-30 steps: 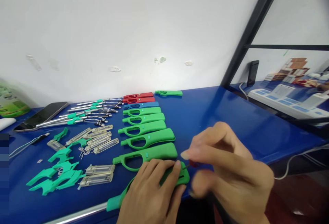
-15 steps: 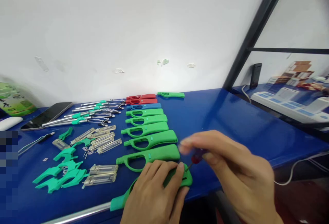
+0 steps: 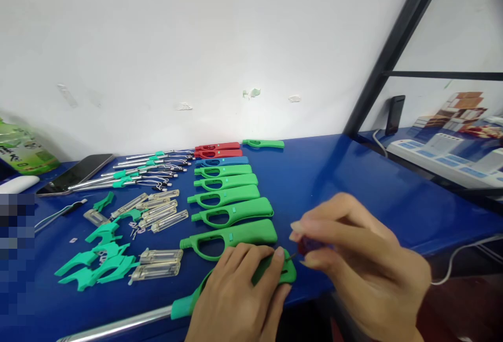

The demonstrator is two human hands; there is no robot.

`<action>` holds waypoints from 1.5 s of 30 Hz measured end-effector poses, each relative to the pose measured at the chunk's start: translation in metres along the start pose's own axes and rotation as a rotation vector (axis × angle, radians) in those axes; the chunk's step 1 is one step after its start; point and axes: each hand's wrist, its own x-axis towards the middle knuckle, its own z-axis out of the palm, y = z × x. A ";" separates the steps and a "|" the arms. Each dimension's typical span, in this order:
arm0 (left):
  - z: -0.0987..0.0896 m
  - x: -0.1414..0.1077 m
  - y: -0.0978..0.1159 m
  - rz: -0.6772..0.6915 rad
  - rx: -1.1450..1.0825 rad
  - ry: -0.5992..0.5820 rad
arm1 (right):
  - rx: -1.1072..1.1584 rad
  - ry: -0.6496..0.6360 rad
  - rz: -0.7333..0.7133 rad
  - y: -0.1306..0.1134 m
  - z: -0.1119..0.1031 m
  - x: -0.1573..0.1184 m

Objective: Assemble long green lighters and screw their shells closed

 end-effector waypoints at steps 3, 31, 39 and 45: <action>0.001 0.001 0.000 -0.008 -0.014 0.010 | -0.068 0.002 0.033 0.004 -0.002 -0.001; 0.000 0.002 0.001 0.001 0.001 0.013 | 0.019 -0.042 0.098 -0.002 -0.002 0.001; -0.001 0.003 0.003 -0.005 -0.007 0.063 | 0.021 -0.067 0.120 -0.005 -0.001 0.002; -0.001 0.003 0.004 -0.016 -0.001 0.040 | -0.015 0.008 0.129 0.005 -0.001 0.000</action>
